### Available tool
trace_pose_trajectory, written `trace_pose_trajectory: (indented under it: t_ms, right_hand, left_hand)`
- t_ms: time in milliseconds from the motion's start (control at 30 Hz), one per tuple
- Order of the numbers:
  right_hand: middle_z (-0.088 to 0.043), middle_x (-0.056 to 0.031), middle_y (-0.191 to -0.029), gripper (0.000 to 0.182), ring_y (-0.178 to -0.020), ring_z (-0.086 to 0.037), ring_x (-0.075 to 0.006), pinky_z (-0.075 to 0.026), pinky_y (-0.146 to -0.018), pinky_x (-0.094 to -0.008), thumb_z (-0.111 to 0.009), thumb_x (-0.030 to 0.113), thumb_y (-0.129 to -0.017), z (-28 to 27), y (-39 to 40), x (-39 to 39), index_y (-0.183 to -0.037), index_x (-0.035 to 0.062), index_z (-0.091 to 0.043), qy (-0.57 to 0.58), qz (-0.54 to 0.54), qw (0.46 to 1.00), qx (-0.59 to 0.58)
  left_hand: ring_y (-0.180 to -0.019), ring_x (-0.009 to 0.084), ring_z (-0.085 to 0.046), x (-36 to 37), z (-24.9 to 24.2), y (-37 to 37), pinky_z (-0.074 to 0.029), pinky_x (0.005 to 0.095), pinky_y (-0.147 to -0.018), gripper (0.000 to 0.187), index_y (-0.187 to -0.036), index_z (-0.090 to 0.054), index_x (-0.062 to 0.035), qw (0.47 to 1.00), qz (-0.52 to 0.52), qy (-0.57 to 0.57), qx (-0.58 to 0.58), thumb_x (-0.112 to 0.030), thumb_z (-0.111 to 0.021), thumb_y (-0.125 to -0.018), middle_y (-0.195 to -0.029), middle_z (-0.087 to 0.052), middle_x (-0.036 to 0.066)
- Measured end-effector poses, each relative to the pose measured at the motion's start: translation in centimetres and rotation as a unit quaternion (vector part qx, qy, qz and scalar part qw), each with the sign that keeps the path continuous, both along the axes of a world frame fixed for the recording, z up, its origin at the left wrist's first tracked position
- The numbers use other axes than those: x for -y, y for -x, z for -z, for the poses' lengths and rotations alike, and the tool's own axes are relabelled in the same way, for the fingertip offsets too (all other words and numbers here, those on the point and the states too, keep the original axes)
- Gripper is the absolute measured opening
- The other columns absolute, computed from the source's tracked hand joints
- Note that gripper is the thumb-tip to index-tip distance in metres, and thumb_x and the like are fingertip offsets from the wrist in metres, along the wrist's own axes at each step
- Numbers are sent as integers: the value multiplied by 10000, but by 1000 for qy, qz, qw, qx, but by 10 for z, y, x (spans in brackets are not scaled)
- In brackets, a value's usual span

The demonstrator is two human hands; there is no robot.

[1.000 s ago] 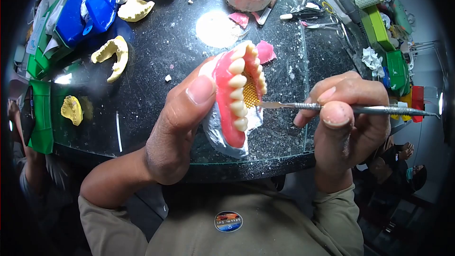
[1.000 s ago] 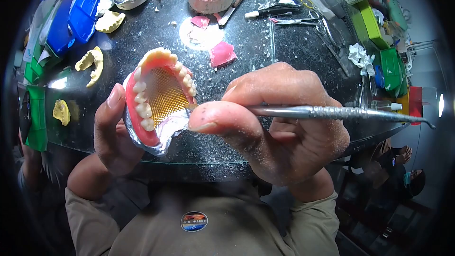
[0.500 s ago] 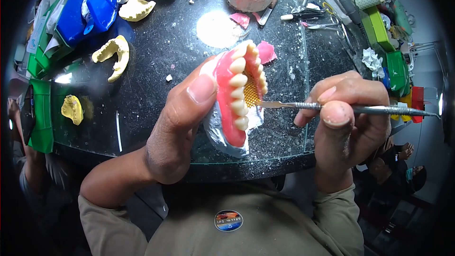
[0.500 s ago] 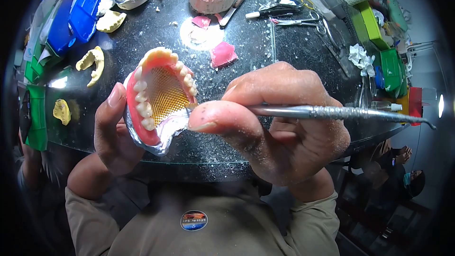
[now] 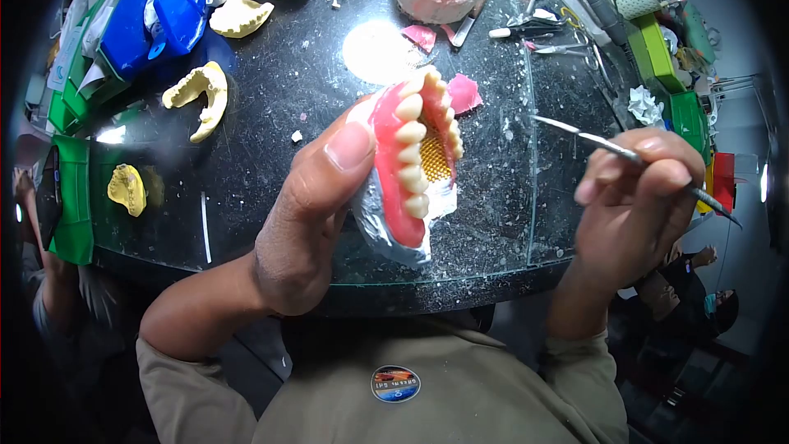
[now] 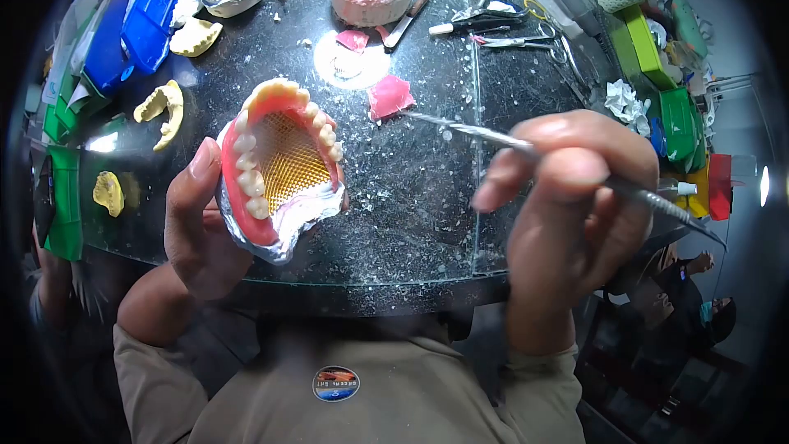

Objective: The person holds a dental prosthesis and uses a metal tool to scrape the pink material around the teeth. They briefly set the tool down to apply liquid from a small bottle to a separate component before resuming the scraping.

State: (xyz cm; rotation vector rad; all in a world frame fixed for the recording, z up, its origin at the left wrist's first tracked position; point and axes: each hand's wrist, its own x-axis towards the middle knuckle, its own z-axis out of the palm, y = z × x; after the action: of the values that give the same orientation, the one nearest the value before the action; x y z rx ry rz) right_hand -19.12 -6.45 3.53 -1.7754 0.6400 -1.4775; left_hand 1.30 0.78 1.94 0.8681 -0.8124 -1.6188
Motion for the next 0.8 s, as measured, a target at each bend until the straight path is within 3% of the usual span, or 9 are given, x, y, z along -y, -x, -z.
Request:
trace_pose_trajectory:
  t_ms: [167, 200, 233, 333, 467, 667, 800]
  right_hand:
    - [-566, -107, -808, 209, -620, -519, -135, -429, -542, -236, -501, 172, -915, 19, 63, 2, -999, -17, -530, -121, 58, 988, 81]
    - [-572, -101, -804, 194, -618, -524, -133, -425, -548, -232, -512, 157, -909, 27, 81, -1, -997, -15, -533, -127, 104, 984, 74]
    - [-579, -95, -800, 180, -617, -528, -132, -422, -555, -227, -522, 141, -903, 31, 109, -12, -995, -14, -537, -130, 171, 975, 57]
    - [-585, -82, -786, 160, -624, -545, -120, -420, -564, -218, -555, 129, -884, 49, 144, -30, -948, -17, -555, -113, 298, 948, 8]
    - [-594, -74, -767, 108, -643, -558, -114, -421, -582, -204, -544, 87, -882, 68, 159, -46, -928, -9, -560, -122, 362, 924, -5]
    - [-605, -82, -785, 108, -640, -565, -104, -420, -580, -189, -556, 73, -873, 75, 155, -43, -929, -19, -566, -112, 354, 928, -30]
    - [-615, -90, -804, 114, -641, -573, -100, -418, -572, -183, -571, 72, -866, 76, 153, -42, -931, -21, -577, -112, 358, 926, -40]
  left_hand:
    - [-1117, 277, -495, -5, 7, -3, -389, 399, -959, 653, -1322, -303, 12, 999, -30, -13, 13, -470, -302, -881, -1268, -436, 185]
    - [-1029, 289, -539, -9, 15, 3, -458, 382, -860, 647, -1305, -324, 11, 990, -128, -56, 6, -476, -298, -880, -1231, -456, 187]
    - [-952, 289, -559, -5, 10, 4, -500, 332, -729, 637, -1286, -340, 12, 995, -85, -31, -33, -477, -295, -881, -1180, -476, 178]
    - [-851, 269, -560, -4, 9, 14, -481, 284, -577, 618, -1256, -361, 8, 985, -157, -56, -36, -479, -295, -881, -1136, -472, 173]
    - [-784, 253, -551, -1, 7, 23, -447, 273, -512, 564, -1239, -379, -16, 984, -168, -40, -36, -452, -303, -888, -1110, -464, 162]
    - [-779, 250, -548, -3, 11, 14, -440, 274, -502, 536, -1235, -384, -27, 997, -70, 29, 9, -433, -304, -894, -1098, -468, 155]
    - [-780, 244, -547, -4, 11, 14, -438, 276, -506, 537, -1236, -385, -27, 995, -91, 30, 32, -432, -302, -894, -1090, -472, 155]
